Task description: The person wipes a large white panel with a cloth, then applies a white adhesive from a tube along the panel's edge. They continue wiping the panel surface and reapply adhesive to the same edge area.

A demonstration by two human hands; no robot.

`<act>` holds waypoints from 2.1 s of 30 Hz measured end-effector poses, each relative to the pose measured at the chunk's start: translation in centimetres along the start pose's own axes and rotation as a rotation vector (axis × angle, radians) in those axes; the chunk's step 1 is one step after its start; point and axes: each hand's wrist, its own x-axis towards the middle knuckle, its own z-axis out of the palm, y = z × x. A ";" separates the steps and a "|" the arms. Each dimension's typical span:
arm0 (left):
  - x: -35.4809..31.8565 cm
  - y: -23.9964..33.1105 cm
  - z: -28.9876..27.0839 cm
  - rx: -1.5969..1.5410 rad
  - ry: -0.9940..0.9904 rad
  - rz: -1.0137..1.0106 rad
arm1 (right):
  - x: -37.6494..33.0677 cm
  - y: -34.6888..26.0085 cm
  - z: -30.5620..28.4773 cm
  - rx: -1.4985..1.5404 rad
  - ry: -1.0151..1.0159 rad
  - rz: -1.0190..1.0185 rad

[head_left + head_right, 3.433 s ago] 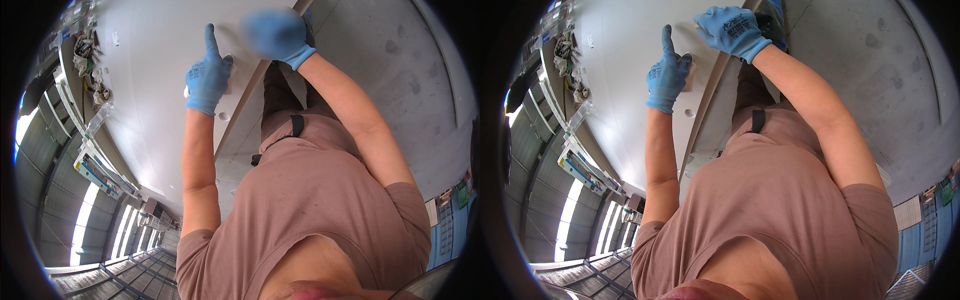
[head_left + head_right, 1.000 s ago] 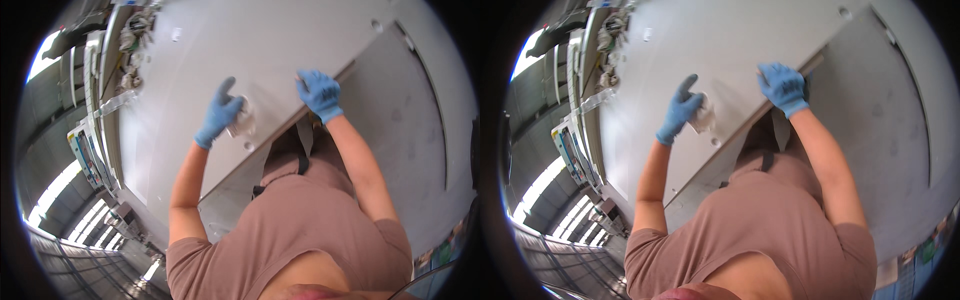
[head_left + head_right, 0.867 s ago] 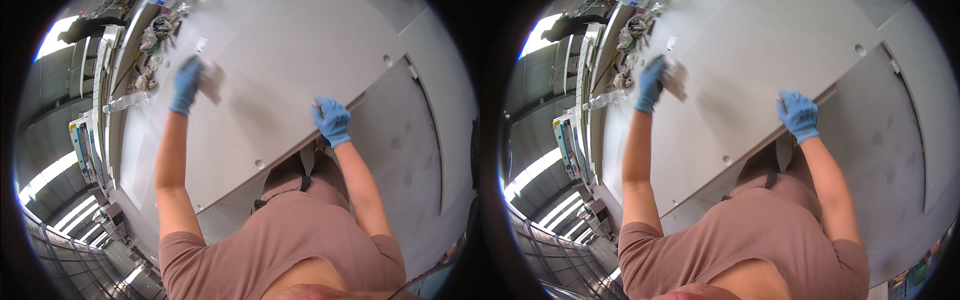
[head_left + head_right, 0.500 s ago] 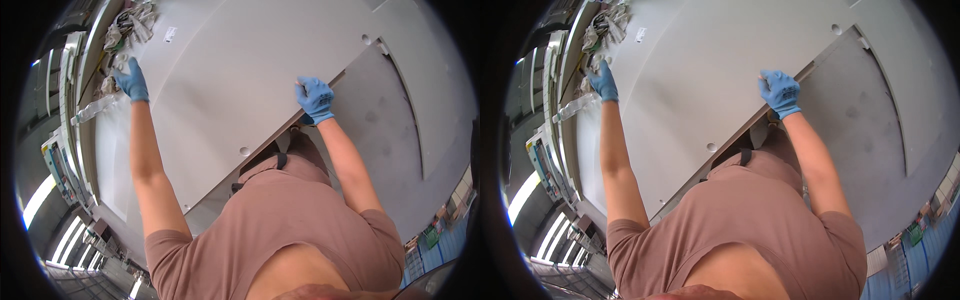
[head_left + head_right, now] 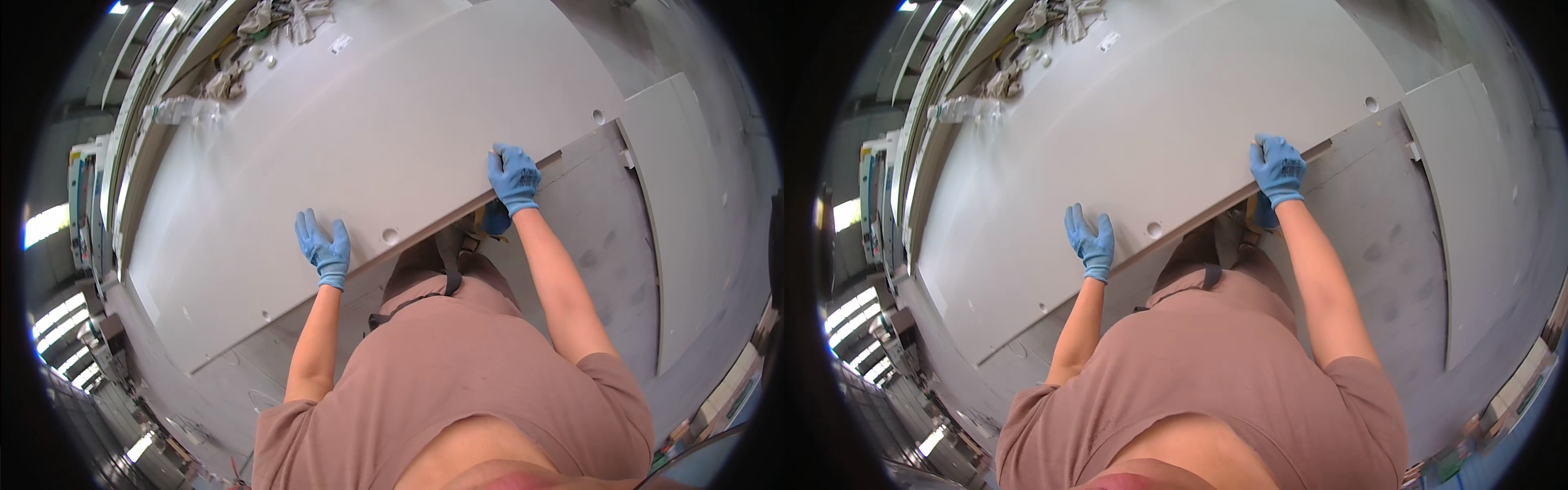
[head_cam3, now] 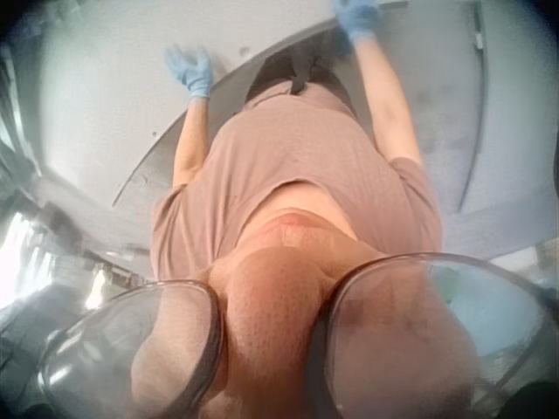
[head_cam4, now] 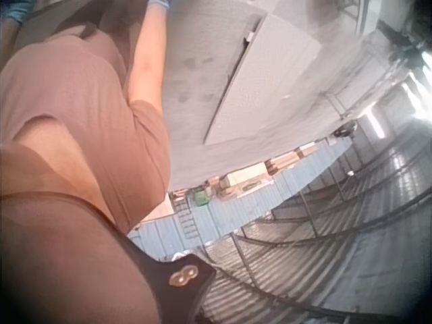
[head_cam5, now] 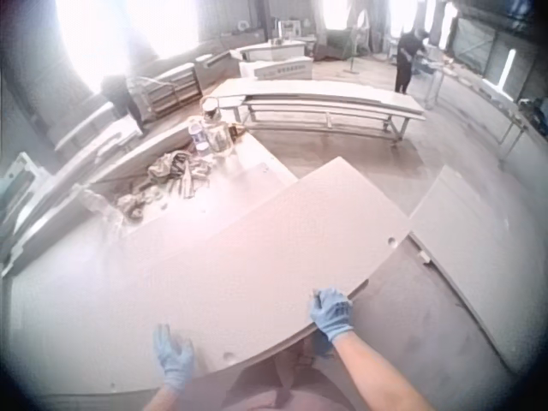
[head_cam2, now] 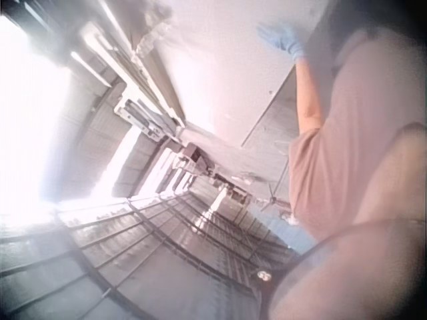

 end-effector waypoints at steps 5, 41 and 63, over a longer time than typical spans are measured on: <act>-9.6 0.2 -2.5 0.004 0.093 -0.004 | -0.3 1.2 0.6 0.110 0.075 -0.076; -73.1 -12.0 -2.5 -0.676 0.071 -2.088 | -33.0 -21.7 13.5 -0.333 -1.384 -0.572; -73.8 -32.3 -10.3 -0.896 0.252 -1.947 | -39.8 -24.9 18.5 -0.434 -1.221 -0.414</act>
